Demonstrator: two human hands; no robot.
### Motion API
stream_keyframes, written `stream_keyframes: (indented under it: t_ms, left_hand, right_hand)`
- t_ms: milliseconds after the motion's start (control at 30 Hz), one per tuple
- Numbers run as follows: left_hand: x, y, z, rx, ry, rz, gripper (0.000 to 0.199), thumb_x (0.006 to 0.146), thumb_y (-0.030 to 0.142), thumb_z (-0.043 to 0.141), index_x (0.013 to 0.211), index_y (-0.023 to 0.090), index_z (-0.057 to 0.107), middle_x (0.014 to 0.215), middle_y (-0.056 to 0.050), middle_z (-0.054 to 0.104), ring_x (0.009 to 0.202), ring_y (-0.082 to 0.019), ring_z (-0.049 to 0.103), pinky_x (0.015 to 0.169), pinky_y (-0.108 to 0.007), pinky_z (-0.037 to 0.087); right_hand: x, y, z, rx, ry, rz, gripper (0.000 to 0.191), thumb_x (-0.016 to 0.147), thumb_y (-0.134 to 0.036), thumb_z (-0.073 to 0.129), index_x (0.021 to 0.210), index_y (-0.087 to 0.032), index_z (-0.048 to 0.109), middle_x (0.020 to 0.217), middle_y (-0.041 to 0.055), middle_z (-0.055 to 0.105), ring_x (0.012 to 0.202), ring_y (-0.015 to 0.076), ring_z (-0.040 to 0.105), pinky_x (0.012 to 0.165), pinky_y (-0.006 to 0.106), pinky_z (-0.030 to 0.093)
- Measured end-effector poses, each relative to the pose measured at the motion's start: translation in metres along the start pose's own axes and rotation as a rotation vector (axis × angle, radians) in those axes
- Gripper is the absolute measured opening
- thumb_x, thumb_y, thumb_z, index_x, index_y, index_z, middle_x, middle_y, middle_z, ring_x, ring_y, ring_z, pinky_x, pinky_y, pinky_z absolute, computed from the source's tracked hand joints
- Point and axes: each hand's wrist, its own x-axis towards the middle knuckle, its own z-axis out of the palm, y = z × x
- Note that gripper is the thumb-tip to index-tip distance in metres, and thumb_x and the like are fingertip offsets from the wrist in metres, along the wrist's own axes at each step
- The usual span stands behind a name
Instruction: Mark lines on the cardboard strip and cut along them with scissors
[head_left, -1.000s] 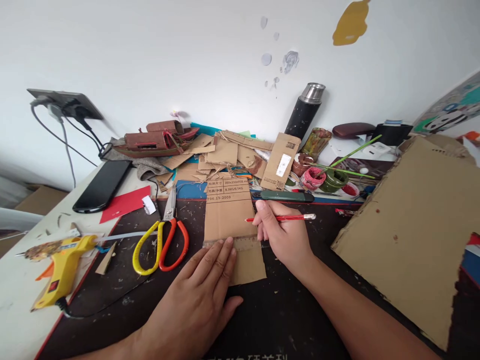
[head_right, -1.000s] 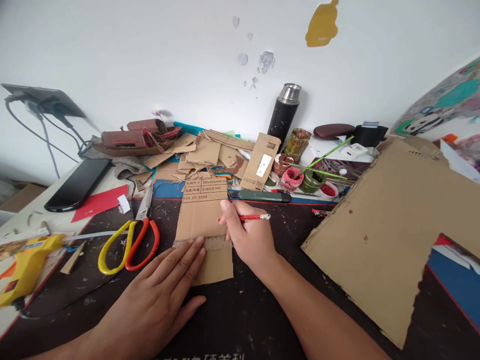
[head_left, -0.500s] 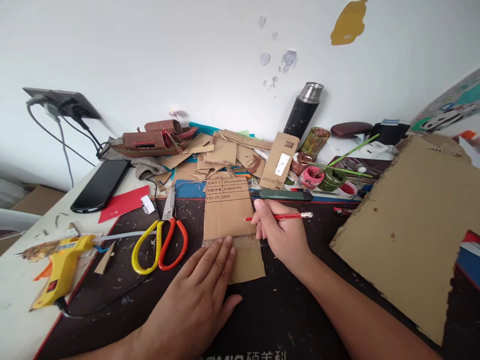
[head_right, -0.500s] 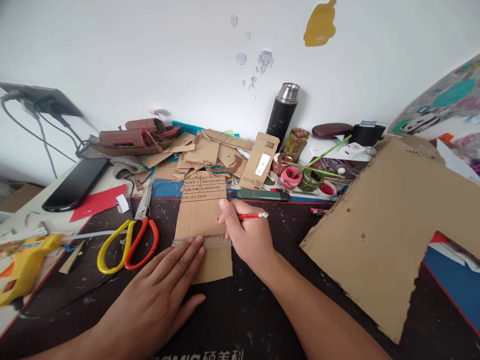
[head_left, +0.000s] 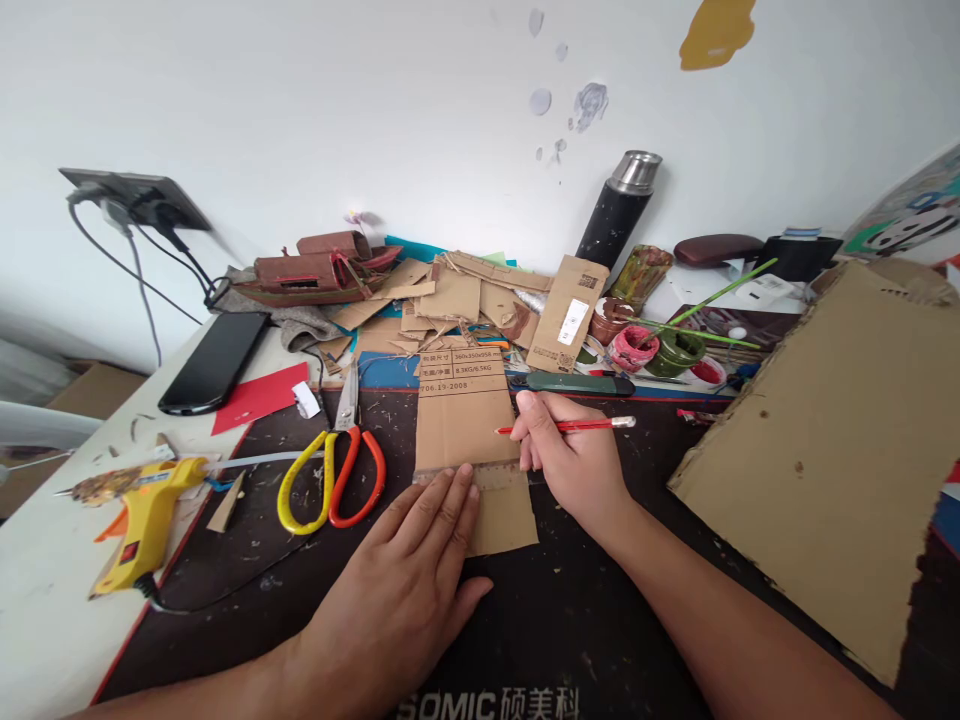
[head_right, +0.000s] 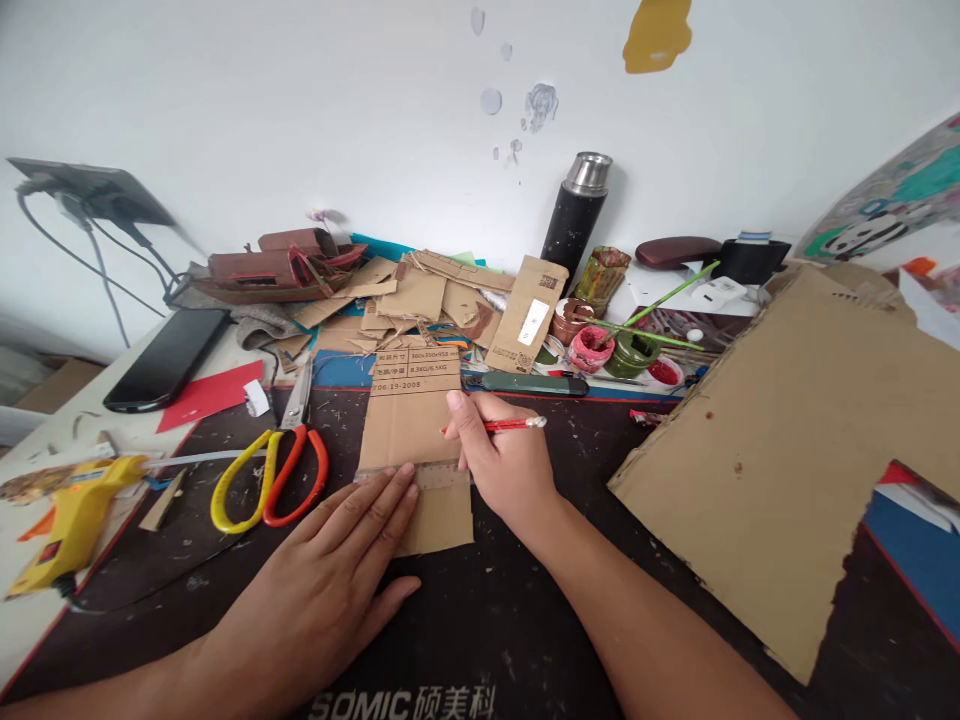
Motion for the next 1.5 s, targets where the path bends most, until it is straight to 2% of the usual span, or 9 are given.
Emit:
stream_keyframes:
  t_ms: [433, 633, 900, 1067, 1500]
  left_hand:
    - [0.0011, -0.0016, -0.0023, 0.041, -0.026, 0.040, 0.060, 0.119, 0.047, 0.040, 0.146, 0.003, 0.070, 0.158, -0.019, 0.066, 0.141, -0.031, 0.065, 0.118, -0.044, 0.046]
    - [-0.0002, -0.0002, -0.0018, 0.008, -0.017, 0.007, 0.061, 0.119, 0.047, 0.037, 0.146, 0.003, 0.070, 0.158, -0.019, 0.066, 0.142, -0.031, 0.064, 0.119, -0.045, 0.045]
    - [0.0000, -0.0045, -0.0028, 0.058, -0.042, 0.079, 0.059, 0.118, 0.045, 0.043, 0.148, 0.000, 0.067, 0.159, -0.022, 0.064, 0.142, -0.034, 0.064, 0.118, -0.046, 0.047]
    - [0.0001, -0.0031, -0.0026, 0.048, -0.013, 0.050, 0.058, 0.119, 0.044, 0.040, 0.147, 0.002, 0.069, 0.158, -0.021, 0.066, 0.142, -0.032, 0.064, 0.118, -0.045, 0.046]
    - [0.0010, -0.0057, -0.0036, 0.057, -0.001, 0.082, 0.057, 0.119, 0.041, 0.038, 0.146, 0.001, 0.069, 0.156, -0.022, 0.067, 0.141, -0.032, 0.065, 0.116, -0.045, 0.048]
  right_hand:
    - [-0.0004, -0.0007, -0.0004, -0.018, -0.001, -0.007, 0.059, 0.112, -0.065, 0.056, 0.074, -0.022, 0.069, 0.050, -0.0026, 0.060, 0.043, 0.0133, 0.059, 0.048, 0.026, 0.043]
    - [-0.0003, -0.0006, 0.0006, -0.015, -0.003, -0.003, 0.058, 0.112, -0.064, 0.057, 0.074, -0.022, 0.069, 0.051, -0.0026, 0.061, 0.044, 0.0132, 0.060, 0.049, 0.026, 0.044]
    - [-0.0005, -0.0026, 0.0001, -0.026, -0.007, 0.031, 0.060, 0.110, -0.068, 0.056, 0.073, -0.023, 0.068, 0.050, -0.0023, 0.060, 0.043, 0.0139, 0.060, 0.048, 0.027, 0.043]
    - [-0.0007, -0.0031, 0.0010, -0.016, -0.008, 0.034, 0.061, 0.109, -0.070, 0.056, 0.073, -0.023, 0.068, 0.050, -0.0023, 0.060, 0.043, 0.0142, 0.060, 0.047, 0.027, 0.044]
    - [0.0008, -0.0029, 0.0001, -0.004, 0.017, 0.034, 0.062, 0.108, -0.072, 0.056, 0.072, -0.023, 0.067, 0.049, -0.0026, 0.060, 0.042, 0.0140, 0.060, 0.048, 0.027, 0.045]
